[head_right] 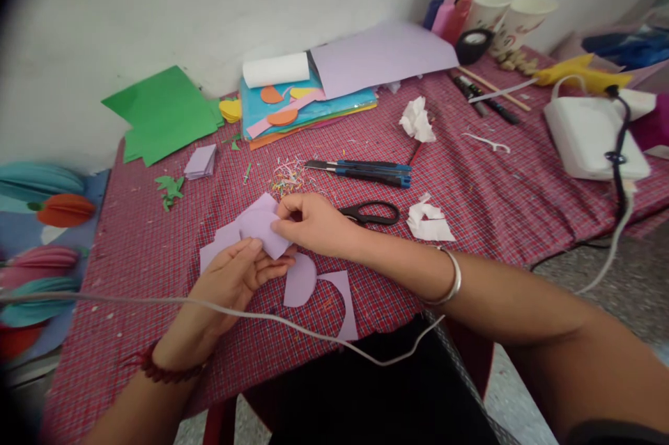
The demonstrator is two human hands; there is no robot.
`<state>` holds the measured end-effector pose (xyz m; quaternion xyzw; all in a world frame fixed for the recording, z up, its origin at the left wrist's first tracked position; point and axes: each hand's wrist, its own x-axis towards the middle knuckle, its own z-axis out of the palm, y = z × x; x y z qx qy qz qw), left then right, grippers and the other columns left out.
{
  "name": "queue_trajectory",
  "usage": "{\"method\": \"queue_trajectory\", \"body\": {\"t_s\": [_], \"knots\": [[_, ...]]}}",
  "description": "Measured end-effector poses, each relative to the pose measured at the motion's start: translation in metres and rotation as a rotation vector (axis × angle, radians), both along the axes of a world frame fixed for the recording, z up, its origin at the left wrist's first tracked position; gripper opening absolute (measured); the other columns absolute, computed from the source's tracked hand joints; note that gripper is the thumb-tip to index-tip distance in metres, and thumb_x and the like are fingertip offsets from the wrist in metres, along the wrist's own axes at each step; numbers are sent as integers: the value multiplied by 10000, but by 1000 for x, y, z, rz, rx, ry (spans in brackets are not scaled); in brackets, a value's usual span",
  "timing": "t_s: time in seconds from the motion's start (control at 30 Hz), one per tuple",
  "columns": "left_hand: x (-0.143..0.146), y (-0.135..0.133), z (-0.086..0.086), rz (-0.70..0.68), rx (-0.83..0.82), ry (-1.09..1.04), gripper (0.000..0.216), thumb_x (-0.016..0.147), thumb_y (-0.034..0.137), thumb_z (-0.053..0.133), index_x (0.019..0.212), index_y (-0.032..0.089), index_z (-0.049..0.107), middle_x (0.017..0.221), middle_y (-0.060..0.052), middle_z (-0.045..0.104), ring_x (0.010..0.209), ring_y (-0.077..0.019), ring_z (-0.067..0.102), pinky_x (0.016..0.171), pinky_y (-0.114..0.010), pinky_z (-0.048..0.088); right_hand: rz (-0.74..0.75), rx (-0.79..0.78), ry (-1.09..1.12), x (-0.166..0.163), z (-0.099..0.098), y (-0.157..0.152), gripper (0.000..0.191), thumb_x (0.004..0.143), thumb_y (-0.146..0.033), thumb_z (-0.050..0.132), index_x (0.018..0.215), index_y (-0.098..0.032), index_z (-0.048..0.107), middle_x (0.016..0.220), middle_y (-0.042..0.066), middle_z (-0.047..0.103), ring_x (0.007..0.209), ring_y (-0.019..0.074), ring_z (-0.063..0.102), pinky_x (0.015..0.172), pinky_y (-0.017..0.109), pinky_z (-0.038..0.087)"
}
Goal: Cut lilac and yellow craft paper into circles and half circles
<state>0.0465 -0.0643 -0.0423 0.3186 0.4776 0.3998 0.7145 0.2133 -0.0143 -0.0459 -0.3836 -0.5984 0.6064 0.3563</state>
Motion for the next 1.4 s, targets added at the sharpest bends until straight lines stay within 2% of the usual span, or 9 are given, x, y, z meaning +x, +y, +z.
{"method": "queue_trajectory", "body": {"t_s": [0.3, 0.43, 0.67, 0.8, 1.07, 1.4], "knots": [[1, 0, -2, -12, 24, 20, 234, 806, 309, 652, 850, 81, 666, 830, -139, 733, 791, -217, 713, 715, -307, 589, -20, 3, -39, -1, 0, -1, 161, 771, -236, 581, 653, -169, 494, 602, -34, 516, 554, 95, 500, 519, 227, 388], [3, 0, 1, -23, 1, 43, 217, 804, 302, 646, 799, 85, 660, 769, -131, 733, 747, -210, 712, 706, -306, 586, -42, 61, -71, -1, -2, -1, 164, 763, -234, 578, 638, -168, 495, 600, -37, 497, 553, 90, 462, 528, 229, 371], [2, 1, 4, -22, -19, 23, 261, 808, 305, 602, 825, 56, 677, 759, -160, 730, 733, -247, 714, 696, -360, 583, -54, 103, -92, -1, 0, -1, 138, 746, -210, 574, 632, -165, 509, 636, -25, 533, 608, 99, 491, 572, 232, 384], [1, 2, 3, -47, -21, 22, 332, 821, 360, 577, 827, 48, 688, 747, -168, 728, 695, -240, 712, 667, -348, 585, -50, 112, -110, -1, 0, -1, 136, 746, -203, 572, 631, -164, 512, 636, -24, 539, 609, 100, 496, 575, 232, 386], [3, 1, 6, -51, -7, 104, 271, 816, 316, 610, 812, 55, 681, 745, -146, 728, 667, -209, 702, 661, -331, 590, -55, 151, -119, -1, -1, -1, 140, 743, -172, 554, 615, -164, 500, 616, -27, 522, 589, 96, 478, 558, 234, 367], [4, 1, 5, -64, 3, 92, 275, 821, 330, 597, 800, 68, 679, 752, -141, 738, 682, -218, 713, 642, -318, 591, -65, 175, -164, -2, -1, -2, 133, 727, -155, 542, 605, -164, 493, 615, -27, 509, 589, 95, 468, 566, 238, 354]]}}
